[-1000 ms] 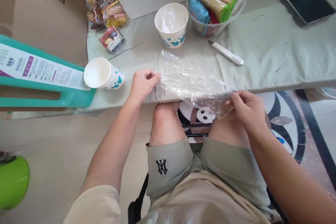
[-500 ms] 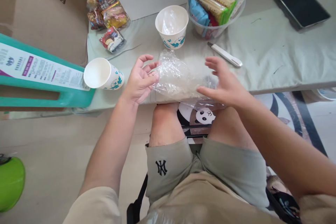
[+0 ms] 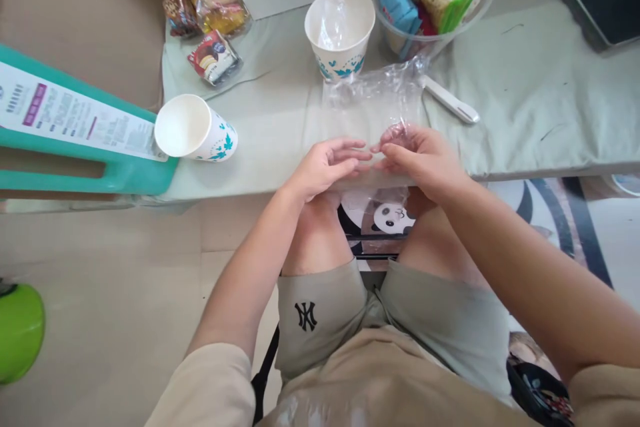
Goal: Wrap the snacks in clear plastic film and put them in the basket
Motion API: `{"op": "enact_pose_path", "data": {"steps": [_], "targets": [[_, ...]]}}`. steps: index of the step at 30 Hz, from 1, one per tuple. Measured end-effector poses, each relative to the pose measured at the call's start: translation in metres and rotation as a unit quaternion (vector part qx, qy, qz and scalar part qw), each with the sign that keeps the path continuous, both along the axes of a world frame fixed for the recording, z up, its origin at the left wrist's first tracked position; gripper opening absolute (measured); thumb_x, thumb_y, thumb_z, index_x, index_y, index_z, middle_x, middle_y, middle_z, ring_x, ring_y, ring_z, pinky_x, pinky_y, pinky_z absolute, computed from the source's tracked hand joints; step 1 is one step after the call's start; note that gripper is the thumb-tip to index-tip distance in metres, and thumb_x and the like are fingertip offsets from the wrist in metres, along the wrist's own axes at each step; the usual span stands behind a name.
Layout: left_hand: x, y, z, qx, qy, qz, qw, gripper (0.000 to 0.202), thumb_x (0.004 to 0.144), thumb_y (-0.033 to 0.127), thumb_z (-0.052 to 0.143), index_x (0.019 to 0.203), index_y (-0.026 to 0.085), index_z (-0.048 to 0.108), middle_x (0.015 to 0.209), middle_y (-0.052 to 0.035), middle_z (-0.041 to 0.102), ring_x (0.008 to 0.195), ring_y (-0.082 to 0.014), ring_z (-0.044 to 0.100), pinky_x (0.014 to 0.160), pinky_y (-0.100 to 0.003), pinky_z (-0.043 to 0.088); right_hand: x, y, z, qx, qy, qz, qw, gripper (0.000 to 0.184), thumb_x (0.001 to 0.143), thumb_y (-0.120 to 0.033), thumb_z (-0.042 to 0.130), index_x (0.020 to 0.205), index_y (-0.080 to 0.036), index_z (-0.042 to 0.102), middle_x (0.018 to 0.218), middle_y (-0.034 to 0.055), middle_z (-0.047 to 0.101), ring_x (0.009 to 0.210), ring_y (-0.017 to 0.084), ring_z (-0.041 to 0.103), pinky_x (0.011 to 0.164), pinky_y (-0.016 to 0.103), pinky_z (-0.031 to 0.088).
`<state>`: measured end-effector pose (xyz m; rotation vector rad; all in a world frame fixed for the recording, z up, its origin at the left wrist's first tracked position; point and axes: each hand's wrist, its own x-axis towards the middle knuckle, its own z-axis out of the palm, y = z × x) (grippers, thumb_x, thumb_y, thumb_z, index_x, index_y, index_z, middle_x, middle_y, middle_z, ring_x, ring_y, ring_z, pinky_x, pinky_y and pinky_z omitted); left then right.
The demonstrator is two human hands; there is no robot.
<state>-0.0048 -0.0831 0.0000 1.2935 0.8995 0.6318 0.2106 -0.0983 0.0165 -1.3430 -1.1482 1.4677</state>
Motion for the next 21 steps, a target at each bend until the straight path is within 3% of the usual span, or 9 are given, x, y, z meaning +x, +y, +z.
{"op": "enact_pose_path", "data": {"steps": [3, 6, 9, 11, 13, 16, 18, 21], "targets": [[0.012, 0.001, -0.002, 0.02, 0.048, 0.054, 0.997, 0.03, 0.097, 0.041, 0.063, 0.119, 0.021, 0.068, 0.121, -0.0093, 0.078, 0.086, -0.0191, 0.08, 0.083, -0.038, 0.065, 0.011, -0.006, -0.007, 0.032, -0.046, -0.015, 0.998, 0.021, 0.074, -0.013, 0.072, 0.092, -0.023, 0.073, 0.1, 0.0007, 0.078, 0.056, 0.01, 0.067, 0.049, 0.023, 0.054], [0.01, 0.007, -0.001, 0.031, 0.031, 0.091, 0.995, 0.021, 0.095, 0.036, 0.066, 0.111, 0.023, 0.071, 0.122, -0.0064, 0.076, 0.071, -0.0131, 0.076, 0.074, -0.034, 0.065, 0.019, -0.007, -0.014, 0.039, -0.064, -0.048, 0.996, 0.011, 0.076, -0.015, 0.064, 0.078, -0.023, 0.071, 0.102, 0.0011, 0.078, 0.048, 0.008, 0.06, 0.045, 0.023, 0.05], [0.005, 0.011, -0.007, 0.007, -0.016, 0.122, 0.992, 0.026, 0.084, 0.043, 0.08, 0.094, 0.021, 0.072, 0.125, -0.0051, 0.074, 0.075, -0.012, 0.076, 0.077, -0.031, 0.065, 0.025, -0.007, -0.02, 0.062, -0.052, -0.066, 0.995, 0.008, 0.074, -0.019, 0.061, 0.069, -0.022, 0.066, 0.111, 0.0014, 0.078, 0.047, 0.005, 0.055, 0.046, 0.023, 0.049], [0.002, 0.013, -0.011, -0.005, -0.034, 0.129, 0.991, 0.037, 0.075, 0.052, 0.087, 0.082, 0.019, 0.071, 0.125, -0.0056, 0.074, 0.083, -0.0129, 0.076, 0.082, -0.031, 0.065, 0.029, -0.008, -0.024, 0.093, -0.063, -0.059, 0.992, 0.012, 0.072, -0.021, 0.062, 0.081, -0.024, 0.071, 0.114, 0.0016, 0.077, 0.051, 0.006, 0.056, 0.048, 0.024, 0.049], [0.002, 0.014, -0.013, 0.001, -0.041, 0.132, 0.99, 0.042, 0.07, 0.055, 0.09, 0.073, 0.018, 0.071, 0.122, -0.0064, 0.073, 0.088, -0.0135, 0.075, 0.087, -0.032, 0.064, 0.033, -0.009, -0.028, 0.141, -0.083, -0.036, 0.986, 0.028, 0.072, -0.025, 0.065, 0.098, -0.026, 0.074, 0.118, 0.003, 0.074, 0.065, 0.012, 0.063, 0.057, 0.028, 0.054], [0.003, 0.016, -0.014, 0.005, -0.06, 0.141, 0.988, 0.037, 0.069, 0.049, 0.091, 0.067, 0.018, 0.071, 0.12, -0.0057, 0.073, 0.089, -0.013, 0.072, 0.09, -0.034, 0.062, 0.034, -0.008, -0.034, 0.225, -0.121, -0.009, 0.967, 0.041, 0.072, -0.034, 0.072, 0.113, -0.027, 0.072, 0.128, 0.0071, 0.069, 0.108, 0.025, 0.069, 0.092, 0.044, 0.059], [0.003, 0.016, -0.012, -0.008, -0.08, 0.149, 0.985, 0.033, 0.067, 0.041, 0.093, 0.062, 0.018, 0.07, 0.12, -0.0051, 0.073, 0.089, -0.0129, 0.072, 0.09, -0.035, 0.062, 0.032, -0.004, -0.038, 0.258, -0.151, -0.001, 0.954, 0.041, 0.071, -0.036, 0.076, 0.11, -0.026, 0.071, 0.13, 0.0098, 0.068, 0.132, 0.032, 0.06, 0.111, 0.052, 0.049], [0.004, 0.016, -0.011, -0.016, -0.076, 0.154, 0.985, 0.032, 0.064, 0.034, 0.094, 0.055, 0.017, 0.068, 0.123, -0.0055, 0.072, 0.09, -0.014, 0.073, 0.088, -0.035, 0.062, 0.027, -0.001, -0.04, 0.254, -0.178, 0.007, 0.951, 0.025, 0.071, -0.031, 0.075, 0.094, -0.025, 0.067, 0.128, 0.0108, 0.069, 0.142, 0.033, 0.053, 0.115, 0.055, 0.044]]}}
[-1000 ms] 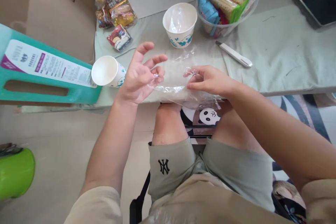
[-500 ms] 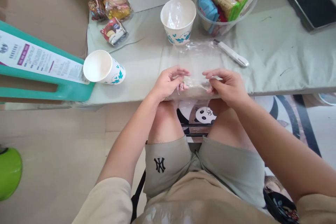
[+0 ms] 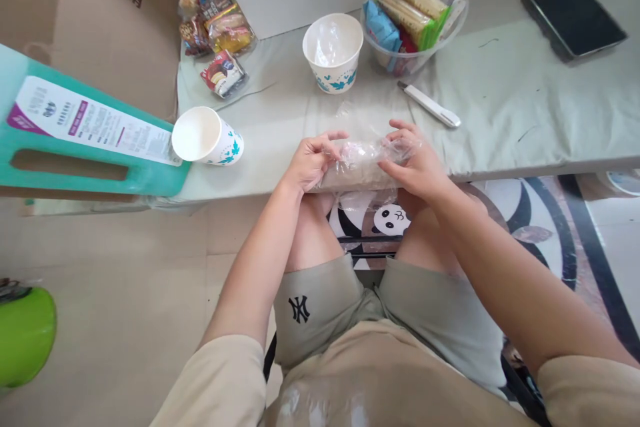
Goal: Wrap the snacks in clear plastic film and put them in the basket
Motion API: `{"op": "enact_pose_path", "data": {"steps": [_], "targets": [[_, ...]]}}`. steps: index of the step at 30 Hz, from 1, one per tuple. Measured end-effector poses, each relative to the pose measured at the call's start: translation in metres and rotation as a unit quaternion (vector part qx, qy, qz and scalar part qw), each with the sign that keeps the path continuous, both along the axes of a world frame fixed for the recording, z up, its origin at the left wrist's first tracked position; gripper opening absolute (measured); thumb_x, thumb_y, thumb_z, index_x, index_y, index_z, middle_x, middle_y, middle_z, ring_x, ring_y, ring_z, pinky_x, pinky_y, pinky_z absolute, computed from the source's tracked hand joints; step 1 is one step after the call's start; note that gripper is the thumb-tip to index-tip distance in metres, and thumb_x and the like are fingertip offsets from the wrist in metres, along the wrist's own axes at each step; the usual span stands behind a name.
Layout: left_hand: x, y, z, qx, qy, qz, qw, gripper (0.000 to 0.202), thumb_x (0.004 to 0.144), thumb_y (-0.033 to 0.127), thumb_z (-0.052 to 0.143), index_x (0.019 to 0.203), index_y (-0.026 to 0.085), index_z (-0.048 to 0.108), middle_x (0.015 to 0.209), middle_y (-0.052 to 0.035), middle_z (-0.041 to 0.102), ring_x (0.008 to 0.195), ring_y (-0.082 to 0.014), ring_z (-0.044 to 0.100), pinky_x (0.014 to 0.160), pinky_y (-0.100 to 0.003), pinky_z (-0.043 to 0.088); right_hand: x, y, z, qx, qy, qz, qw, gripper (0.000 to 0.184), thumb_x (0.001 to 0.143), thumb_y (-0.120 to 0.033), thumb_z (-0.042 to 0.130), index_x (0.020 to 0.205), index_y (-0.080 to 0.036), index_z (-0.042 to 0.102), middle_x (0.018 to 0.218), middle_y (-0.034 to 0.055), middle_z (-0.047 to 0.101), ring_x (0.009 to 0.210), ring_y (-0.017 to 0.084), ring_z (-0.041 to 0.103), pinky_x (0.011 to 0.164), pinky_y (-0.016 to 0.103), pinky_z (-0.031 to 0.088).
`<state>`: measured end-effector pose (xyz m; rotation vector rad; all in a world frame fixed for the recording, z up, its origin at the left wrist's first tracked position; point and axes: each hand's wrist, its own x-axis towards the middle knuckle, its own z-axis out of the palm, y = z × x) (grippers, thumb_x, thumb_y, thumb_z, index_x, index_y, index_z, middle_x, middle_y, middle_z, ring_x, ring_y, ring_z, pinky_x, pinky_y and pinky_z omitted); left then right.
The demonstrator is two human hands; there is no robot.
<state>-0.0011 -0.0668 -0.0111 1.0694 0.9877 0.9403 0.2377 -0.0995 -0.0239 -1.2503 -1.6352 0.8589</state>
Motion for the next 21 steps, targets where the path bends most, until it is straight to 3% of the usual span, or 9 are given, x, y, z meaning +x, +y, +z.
{"op": "enact_pose_path", "data": {"steps": [5, 7, 10, 15, 18, 21], "targets": [[0.0, 0.0, -0.004, 0.025, 0.037, -0.013, 0.999, 0.035, 0.071, 0.042, 0.09, 0.064, 0.017, 0.068, 0.136, -0.0079, 0.068, 0.09, -0.014, 0.072, 0.086, -0.036, 0.063, -0.005, -0.004, 0.002, -0.032, 0.036, -0.008, 0.999, 0.004, 0.08, -0.024, 0.063, 0.084, -0.025, 0.062, 0.119, 0.0077, 0.072, 0.115, 0.025, 0.069, 0.098, 0.046, 0.057], [0.0, 0.0, -0.005, 0.025, 0.041, -0.014, 0.999, 0.033, 0.076, 0.041, 0.087, 0.065, 0.017, 0.068, 0.138, -0.0076, 0.067, 0.085, -0.0127, 0.071, 0.084, -0.036, 0.063, -0.004, -0.006, 0.004, -0.023, 0.046, -0.015, 0.999, 0.004, 0.079, -0.021, 0.061, 0.08, -0.025, 0.063, 0.114, 0.007, 0.072, 0.112, 0.024, 0.07, 0.094, 0.043, 0.058], [-0.001, 0.0, -0.004, 0.022, 0.021, -0.018, 0.999, 0.026, 0.077, 0.031, 0.083, 0.062, 0.017, 0.068, 0.137, -0.0061, 0.067, 0.09, -0.0146, 0.073, 0.089, -0.04, 0.063, -0.001, -0.008, 0.009, -0.026, 0.056, -0.017, 0.998, 0.006, 0.071, -0.018, 0.066, 0.073, -0.023, 0.066, 0.114, 0.0069, 0.071, 0.118, 0.026, 0.067, 0.1, 0.047, 0.055], [-0.005, -0.001, 0.002, 0.04, 0.01, -0.063, 0.997, 0.008, 0.073, 0.023, 0.075, 0.066, 0.019, 0.076, 0.137, -0.006, 0.066, 0.107, -0.0242, 0.075, 0.101, -0.049, 0.061, 0.008, -0.007, 0.011, -0.075, 0.117, -0.083, 0.987, 0.015, 0.068, -0.015, 0.054, 0.063, -0.023, 0.066, 0.116, 0.0056, 0.071, 0.121, 0.027, 0.066, 0.109, 0.054, 0.05], [-0.003, -0.002, 0.002, 0.046, 0.017, -0.064, 0.997, 0.024, 0.084, 0.035, 0.065, 0.072, 0.019, 0.079, 0.137, -0.0099, 0.067, 0.11, -0.0267, 0.075, 0.1, -0.049, 0.061, 0.011, -0.006, 0.009, -0.089, 0.134, -0.086, 0.983, 0.016, 0.073, -0.019, 0.053, 0.069, -0.023, 0.068, 0.118, 0.0056, 0.072, 0.126, 0.028, 0.064, 0.108, 0.052, 0.051], [0.002, -0.003, -0.004, 0.079, 0.088, -0.015, 0.993, 0.02, 0.084, 0.036, 0.069, 0.081, 0.018, 0.077, 0.136, -0.0103, 0.067, 0.11, -0.0261, 0.074, 0.099, -0.048, 0.061, 0.012, -0.004, 0.005, -0.096, 0.147, -0.086, 0.981, 0.022, 0.084, -0.028, 0.053, 0.095, -0.025, 0.072, 0.133, 0.0048, 0.069, 0.121, 0.026, 0.066, 0.095, 0.046, 0.058]]}}
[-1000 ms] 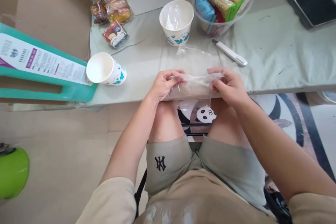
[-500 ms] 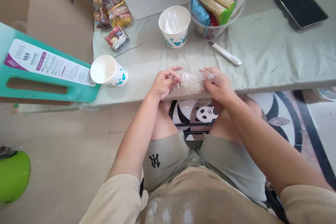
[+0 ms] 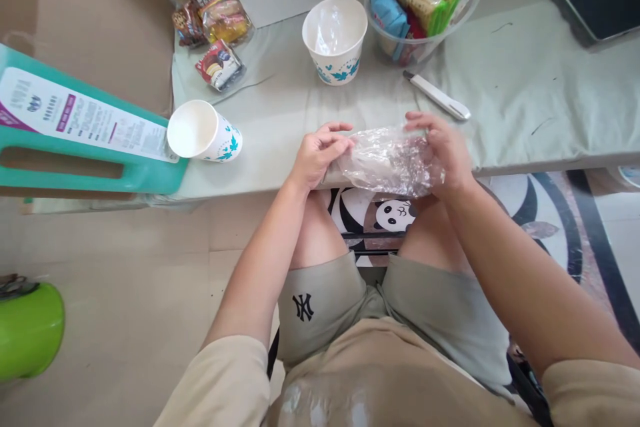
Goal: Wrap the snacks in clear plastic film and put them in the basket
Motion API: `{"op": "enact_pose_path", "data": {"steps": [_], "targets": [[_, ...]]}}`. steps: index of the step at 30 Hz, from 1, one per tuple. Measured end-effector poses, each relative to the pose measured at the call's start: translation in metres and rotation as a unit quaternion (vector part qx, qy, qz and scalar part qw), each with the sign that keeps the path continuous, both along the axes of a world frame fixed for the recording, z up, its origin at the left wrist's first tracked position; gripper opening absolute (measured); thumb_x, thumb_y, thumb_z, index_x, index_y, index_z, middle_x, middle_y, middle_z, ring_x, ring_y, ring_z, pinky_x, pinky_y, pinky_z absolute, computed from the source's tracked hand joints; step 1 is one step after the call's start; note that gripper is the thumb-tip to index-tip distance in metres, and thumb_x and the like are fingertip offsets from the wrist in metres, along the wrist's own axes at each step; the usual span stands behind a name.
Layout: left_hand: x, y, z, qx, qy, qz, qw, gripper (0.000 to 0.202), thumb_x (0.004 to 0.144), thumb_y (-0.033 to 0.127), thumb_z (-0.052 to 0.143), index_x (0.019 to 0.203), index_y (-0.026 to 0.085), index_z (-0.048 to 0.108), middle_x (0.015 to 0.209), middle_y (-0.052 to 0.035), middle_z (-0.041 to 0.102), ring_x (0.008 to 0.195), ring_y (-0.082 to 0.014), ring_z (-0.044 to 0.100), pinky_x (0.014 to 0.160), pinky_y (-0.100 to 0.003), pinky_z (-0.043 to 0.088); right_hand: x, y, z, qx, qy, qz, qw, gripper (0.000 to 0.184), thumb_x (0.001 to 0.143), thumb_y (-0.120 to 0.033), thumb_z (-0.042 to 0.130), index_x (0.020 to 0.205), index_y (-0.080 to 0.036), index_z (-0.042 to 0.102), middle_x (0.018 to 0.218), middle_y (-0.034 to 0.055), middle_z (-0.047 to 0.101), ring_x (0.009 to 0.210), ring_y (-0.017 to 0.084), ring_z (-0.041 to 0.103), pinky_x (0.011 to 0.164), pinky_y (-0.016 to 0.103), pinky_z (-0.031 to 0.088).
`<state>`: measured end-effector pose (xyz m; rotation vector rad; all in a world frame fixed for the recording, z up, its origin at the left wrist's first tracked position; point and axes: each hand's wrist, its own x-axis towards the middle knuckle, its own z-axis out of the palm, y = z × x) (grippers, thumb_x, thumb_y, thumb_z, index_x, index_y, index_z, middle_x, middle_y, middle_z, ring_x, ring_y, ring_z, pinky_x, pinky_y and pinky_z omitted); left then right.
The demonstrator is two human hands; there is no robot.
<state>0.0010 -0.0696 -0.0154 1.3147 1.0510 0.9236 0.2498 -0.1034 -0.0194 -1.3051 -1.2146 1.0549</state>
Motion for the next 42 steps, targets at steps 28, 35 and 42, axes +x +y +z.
{"op": "enact_pose_path", "data": {"steps": [28, 35, 42], "targets": [[0.013, -0.044, 0.04, -0.204, -0.037, -0.045, 0.977, 0.027, 0.08, 0.023, 0.077, 0.104, 0.017, 0.069, 0.069, 0.0026, 0.068, 0.062, -0.0091, 0.066, 0.061, -0.02, 0.056, -0.017, -0.042, 0.054, -0.226, 0.085, 0.052, 0.969, 0.016, 0.078, -0.031, 0.074, 0.081, -0.021, 0.061, 0.061, -0.0031, 0.061, 0.051, 0.011, 0.055, 0.045, 0.023, 0.042], [0.005, -0.044, 0.035, -0.214, -0.023, -0.039, 0.976, 0.022, 0.088, 0.03, 0.069, 0.108, 0.023, 0.069, 0.051, 0.0084, 0.051, 0.043, -0.0088, 0.051, 0.045, -0.021, 0.046, -0.007, -0.045, 0.036, -0.166, 0.067, 0.074, 0.981, 0.017, 0.085, -0.03, 0.068, 0.102, -0.024, 0.067, 0.05, -0.0076, 0.051, 0.042, 0.01, 0.042, 0.04, 0.022, 0.03], [-0.003, -0.043, 0.034, -0.207, -0.112, -0.04, 0.971, 0.03, 0.075, 0.047, 0.066, 0.072, 0.017, 0.071, 0.068, -0.003, 0.065, 0.06, -0.0129, 0.062, 0.054, -0.026, 0.05, 0.012, -0.061, 0.023, -0.103, 0.109, 0.087, 0.985, 0.019, 0.082, -0.028, 0.057, 0.077, -0.023, 0.075, 0.083, 0.0053, 0.07, 0.065, 0.015, 0.056, 0.052, 0.029, 0.044]]}}
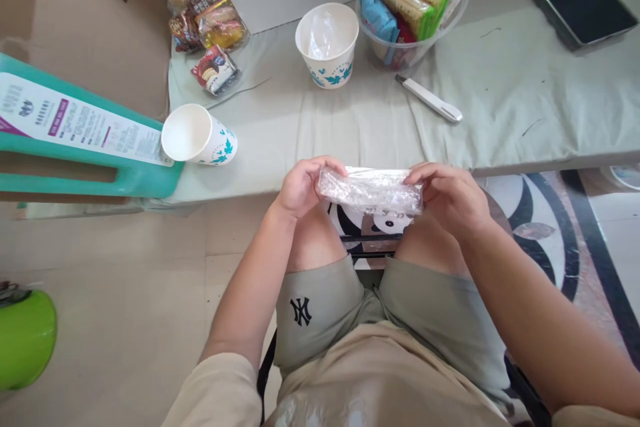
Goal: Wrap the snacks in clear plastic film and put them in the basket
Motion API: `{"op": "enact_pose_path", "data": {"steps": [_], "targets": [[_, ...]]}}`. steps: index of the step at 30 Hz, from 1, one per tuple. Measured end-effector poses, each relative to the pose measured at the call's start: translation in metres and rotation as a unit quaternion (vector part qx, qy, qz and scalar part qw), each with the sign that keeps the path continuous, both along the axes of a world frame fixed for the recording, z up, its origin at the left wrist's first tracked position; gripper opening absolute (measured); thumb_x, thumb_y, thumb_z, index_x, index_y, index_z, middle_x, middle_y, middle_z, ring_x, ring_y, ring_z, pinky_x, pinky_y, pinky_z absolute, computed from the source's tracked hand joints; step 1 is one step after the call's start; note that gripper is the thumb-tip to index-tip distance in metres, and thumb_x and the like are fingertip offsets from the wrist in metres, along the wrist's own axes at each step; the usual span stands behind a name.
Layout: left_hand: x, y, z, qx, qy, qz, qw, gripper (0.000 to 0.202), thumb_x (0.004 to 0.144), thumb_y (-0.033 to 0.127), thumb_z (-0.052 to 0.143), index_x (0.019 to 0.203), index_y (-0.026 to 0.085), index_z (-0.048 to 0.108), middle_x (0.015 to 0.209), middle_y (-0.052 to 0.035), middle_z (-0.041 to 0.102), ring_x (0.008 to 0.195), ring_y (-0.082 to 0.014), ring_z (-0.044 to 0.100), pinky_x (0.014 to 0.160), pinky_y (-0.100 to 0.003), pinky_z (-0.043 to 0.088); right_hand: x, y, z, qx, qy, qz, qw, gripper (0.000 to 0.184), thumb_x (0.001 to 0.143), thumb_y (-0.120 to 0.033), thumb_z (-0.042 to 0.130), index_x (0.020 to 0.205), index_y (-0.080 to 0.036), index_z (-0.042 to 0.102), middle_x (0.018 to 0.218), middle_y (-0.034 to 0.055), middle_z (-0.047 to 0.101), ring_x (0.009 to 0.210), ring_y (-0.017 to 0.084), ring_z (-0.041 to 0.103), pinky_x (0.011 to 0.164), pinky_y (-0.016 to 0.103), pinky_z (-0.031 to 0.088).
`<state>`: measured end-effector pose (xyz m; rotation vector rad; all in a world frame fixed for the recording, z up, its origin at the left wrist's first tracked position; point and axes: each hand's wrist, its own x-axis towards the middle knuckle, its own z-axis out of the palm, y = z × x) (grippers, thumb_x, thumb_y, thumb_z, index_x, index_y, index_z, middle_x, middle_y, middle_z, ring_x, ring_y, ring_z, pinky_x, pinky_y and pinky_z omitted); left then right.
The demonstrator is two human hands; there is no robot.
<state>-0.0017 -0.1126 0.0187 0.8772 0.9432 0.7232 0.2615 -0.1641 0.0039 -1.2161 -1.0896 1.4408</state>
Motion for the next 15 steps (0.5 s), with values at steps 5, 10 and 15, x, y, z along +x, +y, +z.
{"op": "enact_pose_path", "data": {"steps": [5, 10, 15], "targets": [[0.0, -0.003, -0.002, 0.063, 0.116, -0.001, 0.991, 0.022, 0.072, 0.037, 0.077, 0.077, 0.018, 0.069, 0.08, -0.0019, 0.066, 0.062, -0.0085, 0.054, 0.054, -0.022, 0.043, 0.005, -0.007, -0.005, 0.035, -0.171, -0.014, 0.985, 0.014, 0.087, -0.035, 0.066, 0.08, -0.023, 0.068, 0.093, 0.0056, 0.072, 0.08, 0.02, 0.067, 0.069, 0.034, 0.057], [0.001, -0.009, 0.016, 0.127, 0.168, -0.09, 0.974, 0.022, 0.071, 0.019, 0.073, 0.093, 0.019, 0.071, 0.072, 0.002, 0.059, 0.061, -0.0086, 0.053, 0.057, -0.022, 0.041, 0.004, -0.009, 0.015, 0.134, -0.315, -0.106, 0.934, 0.033, 0.081, -0.031, 0.072, 0.113, -0.027, 0.069, 0.121, 0.0099, 0.073, 0.117, 0.03, 0.068, 0.103, 0.05, 0.053], [0.011, -0.013, 0.043, 0.179, 0.143, -0.12, 0.966, 0.044, 0.073, 0.017, 0.072, 0.116, 0.024, 0.065, 0.102, -0.0027, 0.07, 0.086, -0.0148, 0.068, 0.073, -0.026, 0.054, -0.018, -0.002, 0.036, 0.12, -0.244, 0.174, 0.947, 0.014, 0.082, -0.032, 0.068, 0.093, -0.023, 0.07, 0.082, 0.0021, 0.073, 0.078, 0.021, 0.069, 0.07, 0.033, 0.053]]}}
